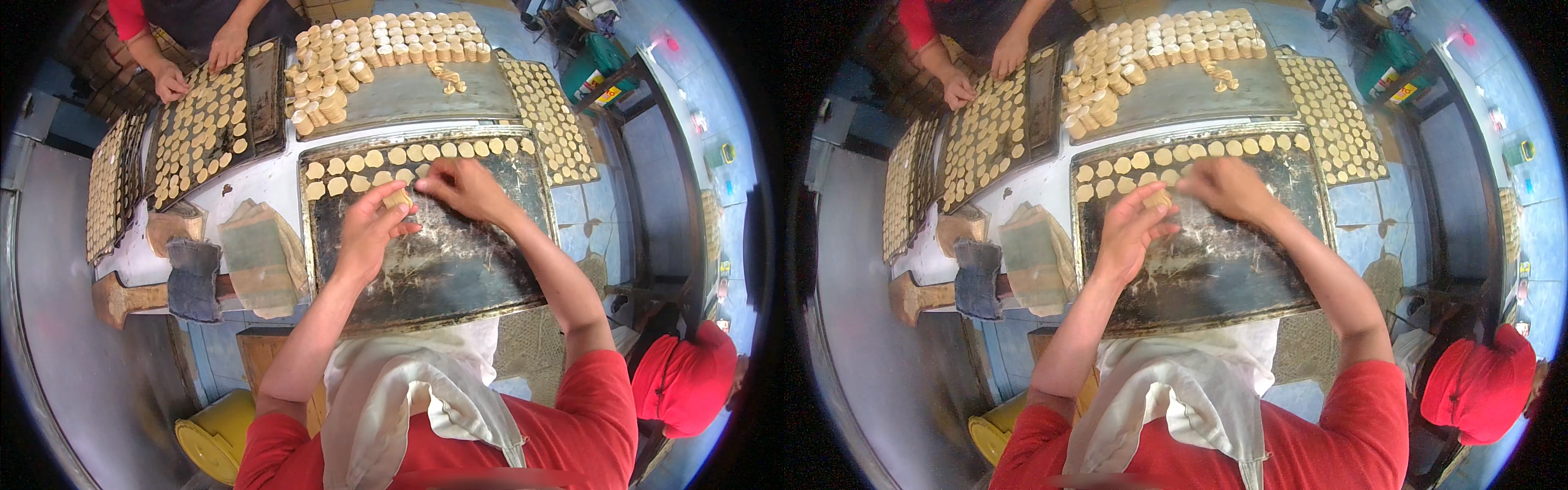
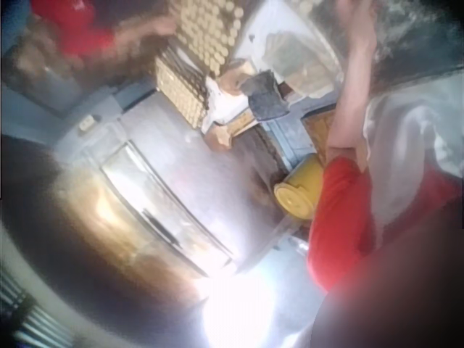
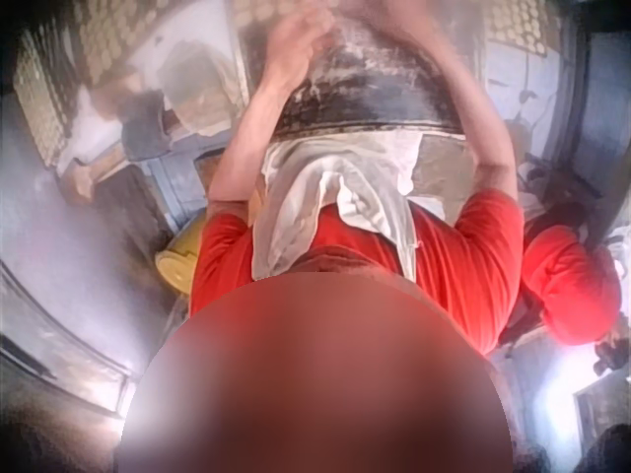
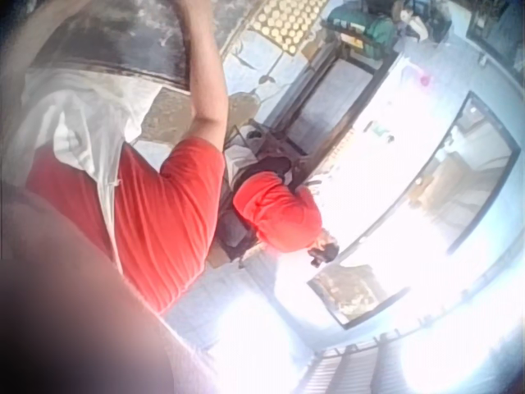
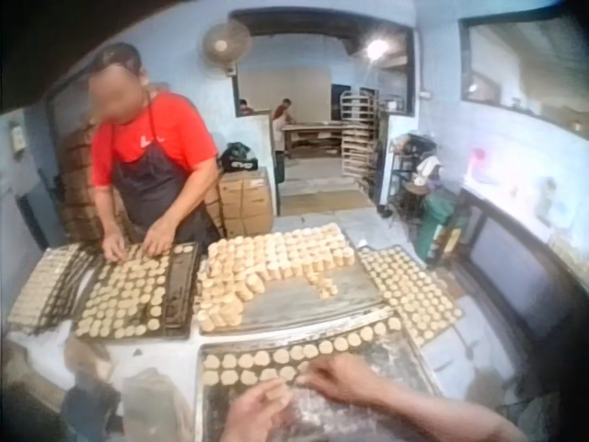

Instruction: The person repeatedly picks up small cylindrical items and places them onto a metal tray. They handle the items one at a time, arranging them in rows. Another person in red is visible in the background working at a separate station.

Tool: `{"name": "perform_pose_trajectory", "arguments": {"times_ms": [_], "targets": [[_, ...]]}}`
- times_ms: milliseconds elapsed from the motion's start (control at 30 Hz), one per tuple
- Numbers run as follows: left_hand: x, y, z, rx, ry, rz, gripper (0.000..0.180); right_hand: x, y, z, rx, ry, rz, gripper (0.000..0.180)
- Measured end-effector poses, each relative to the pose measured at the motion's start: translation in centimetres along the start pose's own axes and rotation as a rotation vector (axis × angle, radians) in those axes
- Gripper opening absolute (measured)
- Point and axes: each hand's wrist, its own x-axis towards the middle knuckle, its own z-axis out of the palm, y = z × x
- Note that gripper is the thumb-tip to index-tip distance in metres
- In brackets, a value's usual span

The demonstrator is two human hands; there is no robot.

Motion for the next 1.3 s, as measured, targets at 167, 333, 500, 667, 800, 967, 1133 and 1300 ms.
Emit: {"name": "perform_pose_trajectory", "arguments": {"times_ms": [167, 333, 500, 667, 800, 967, 1133, 1300], "targets": [[0.6, -0.4, 1.0, 0.009, -0.065, -0.016, 0.047, -0.7, 0.5, -0.9, 0.192, -0.025, -0.029, 0.026], [1.0, -0.3, 1.8, 0.033, -0.067, -0.02, 0.047, -1.0, 0.8, -1.9, -0.334, 0.107, 0.182, 0.034], [1.4, -0.8, 2.9, 0.021, -0.085, -0.038, 0.05, -2.0, 1.1, -2.4, 0.135, -0.012, 0.013, 0.029], [1.9, -1.3, 3.9, -0.012, -0.085, 0.0, 0.052, -2.5, 2.3, -3.8, -0.369, 0.206, 0.172, 0.031], [2.6, -1.7, 4.7, 0.073, -0.123, -0.011, 0.052, -3.5, 2.6, -4.0, 0.241, -0.134, -0.016, 0.028], [3.1, -2.3, 5.9, 0.077, -0.116, -0.015, 0.049, -3.8, 3.2, -5.2, -0.122, 0.177, 0.184, 0.027], [4.0, -2.5, 6.7, 0.071, -0.127, -0.03, 0.047, -4.2, 3.7, -5.3, 0.203, -0.101, 0.043, 0.025], [4.2, -2.7, 7.5, 0.059, -0.116, -0.02, 0.047, -4.3, 4.7, -5.6, -0.132, 0.172, 0.142, 0.025]]}}
